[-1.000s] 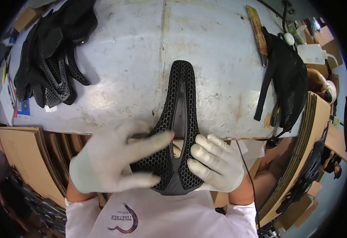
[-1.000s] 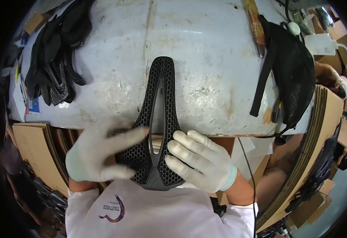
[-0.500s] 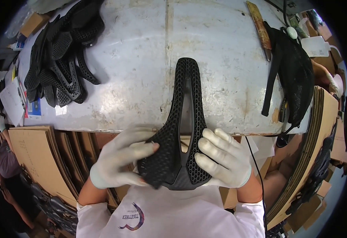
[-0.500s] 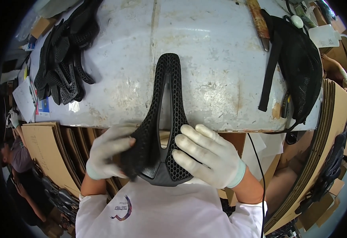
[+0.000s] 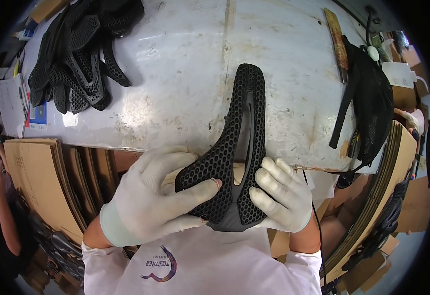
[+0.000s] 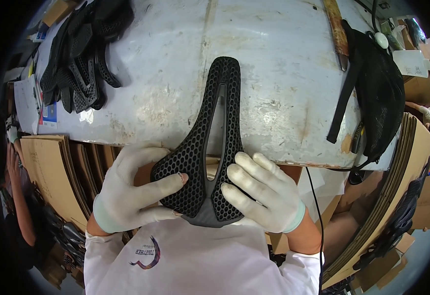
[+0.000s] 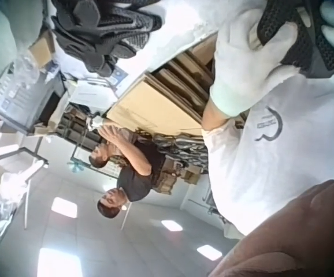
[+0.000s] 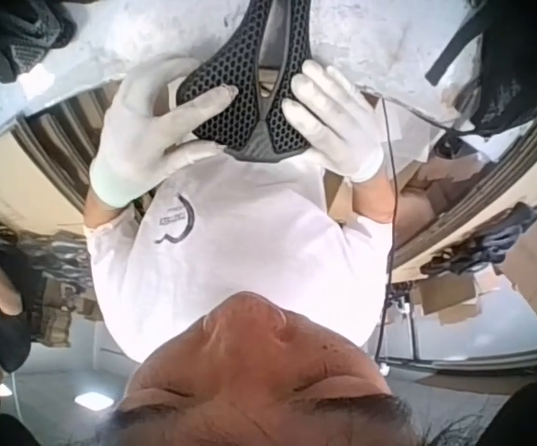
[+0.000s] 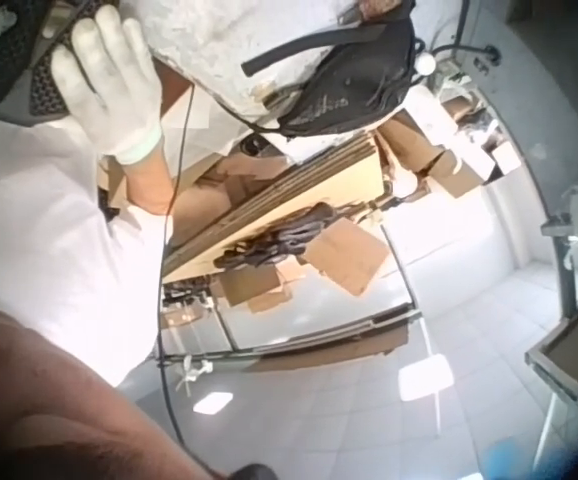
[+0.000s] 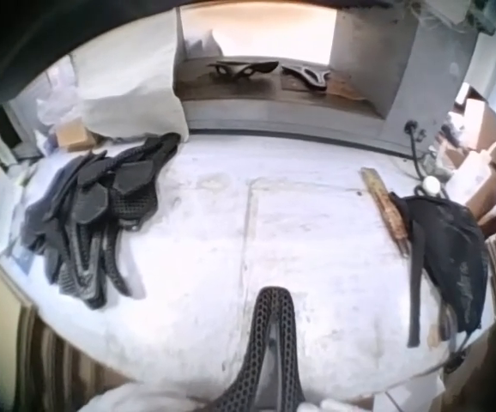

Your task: The recorder is inspecting and assembling components of bicycle seats at a workstation.

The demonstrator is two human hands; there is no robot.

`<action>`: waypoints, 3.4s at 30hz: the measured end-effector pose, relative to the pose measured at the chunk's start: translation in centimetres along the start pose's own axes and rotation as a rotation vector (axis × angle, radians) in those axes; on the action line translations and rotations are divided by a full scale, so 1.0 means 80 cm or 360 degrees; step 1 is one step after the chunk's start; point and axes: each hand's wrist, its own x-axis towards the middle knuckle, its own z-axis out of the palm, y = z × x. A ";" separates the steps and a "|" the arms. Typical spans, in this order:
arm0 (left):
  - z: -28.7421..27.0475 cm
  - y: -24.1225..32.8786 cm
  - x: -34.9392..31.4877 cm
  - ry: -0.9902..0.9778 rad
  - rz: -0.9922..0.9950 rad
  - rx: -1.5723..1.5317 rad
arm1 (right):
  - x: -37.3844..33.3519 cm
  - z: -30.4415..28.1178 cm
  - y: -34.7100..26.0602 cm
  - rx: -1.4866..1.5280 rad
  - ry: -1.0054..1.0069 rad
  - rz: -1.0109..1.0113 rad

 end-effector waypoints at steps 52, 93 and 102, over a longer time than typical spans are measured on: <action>0.061 -0.033 0.018 0.0582 -0.0591 -0.1483 | -0.006 0.021 0.017 0.0075 0.0080 -0.0206; 0.021 0.008 0.001 -0.0011 -0.0909 -0.1811 | -0.028 0.009 -0.037 0.0260 0.0020 -0.0481; 0.023 0.036 0.018 -0.0400 -0.0874 -0.1702 | -0.006 0.038 -0.021 0.1683 0.0167 0.0872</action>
